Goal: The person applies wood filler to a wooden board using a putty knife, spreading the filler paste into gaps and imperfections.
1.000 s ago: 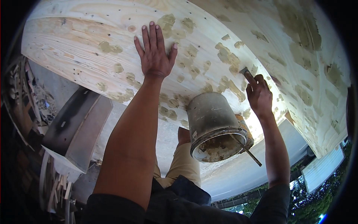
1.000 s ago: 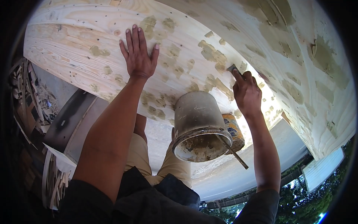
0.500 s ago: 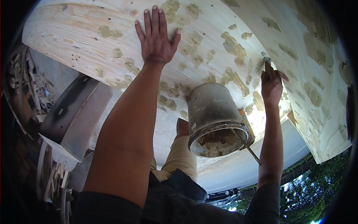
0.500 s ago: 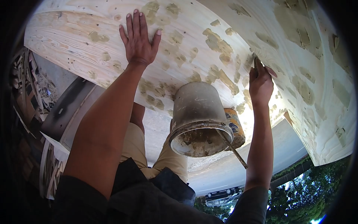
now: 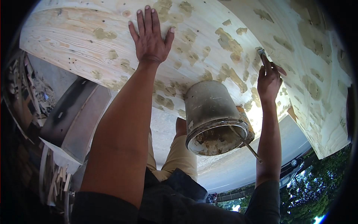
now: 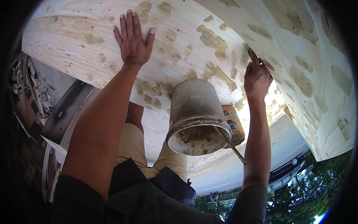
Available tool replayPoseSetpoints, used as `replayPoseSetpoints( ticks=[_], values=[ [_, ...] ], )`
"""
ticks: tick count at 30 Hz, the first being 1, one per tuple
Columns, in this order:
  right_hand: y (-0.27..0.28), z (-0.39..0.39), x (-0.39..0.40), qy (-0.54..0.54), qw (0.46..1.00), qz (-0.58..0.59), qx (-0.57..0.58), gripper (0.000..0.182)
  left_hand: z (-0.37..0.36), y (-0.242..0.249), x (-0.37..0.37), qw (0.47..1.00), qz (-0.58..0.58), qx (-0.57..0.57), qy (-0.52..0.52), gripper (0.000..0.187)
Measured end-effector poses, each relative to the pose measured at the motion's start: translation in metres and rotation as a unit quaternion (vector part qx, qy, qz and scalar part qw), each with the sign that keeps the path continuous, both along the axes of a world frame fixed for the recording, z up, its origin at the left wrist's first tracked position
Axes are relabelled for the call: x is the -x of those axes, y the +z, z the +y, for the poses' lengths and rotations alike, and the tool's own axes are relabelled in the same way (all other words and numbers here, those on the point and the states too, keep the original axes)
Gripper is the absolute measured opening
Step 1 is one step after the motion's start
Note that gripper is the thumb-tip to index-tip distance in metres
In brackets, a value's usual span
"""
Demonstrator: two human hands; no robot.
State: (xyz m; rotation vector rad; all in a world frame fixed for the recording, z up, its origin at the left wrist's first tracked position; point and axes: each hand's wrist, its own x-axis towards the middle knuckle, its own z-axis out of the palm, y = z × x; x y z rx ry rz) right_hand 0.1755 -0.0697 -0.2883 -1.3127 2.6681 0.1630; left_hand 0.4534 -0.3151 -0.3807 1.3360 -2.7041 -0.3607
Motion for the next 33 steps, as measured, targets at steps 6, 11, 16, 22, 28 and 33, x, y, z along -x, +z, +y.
replayPoseSetpoints(
  ticks=[6, 11, 16, 22, 28, 33],
  values=[
    [-0.016, -0.006, 0.004, 0.035, 0.999, 0.001, 0.025, 0.041, -0.001, 0.001, -0.001, 1.000, 0.001, -0.004, -0.004, 0.079],
    [-0.001, 0.016, 0.014, -0.011, 0.999, -0.030, 0.011, 0.040, -0.001, 0.000, 0.001, 1.000, 0.006, 0.000, 0.000, 0.078],
    [-0.004, 0.035, 0.019, -0.153, 0.980, -0.119, 0.041, 0.038, -0.002, 0.001, -0.001, 1.000, 0.000, -0.005, -0.001, 0.079],
    [-0.031, 0.047, 0.029, -0.111, 0.988, -0.070, 0.076, 0.030, -0.002, 0.002, 0.002, 1.000, 0.017, 0.002, -0.005, 0.079],
    [-0.043, 0.049, 0.040, -0.129, 0.990, -0.032, 0.040, 0.027, -0.001, 0.002, 0.001, 1.000, 0.021, -0.001, -0.006, 0.079],
    [-0.040, 0.053, 0.043, -0.131, 0.991, 0.027, -0.012, 0.026, -0.001, 0.003, 0.002, 1.000, 0.021, 0.001, -0.002, 0.079]
  ],
)
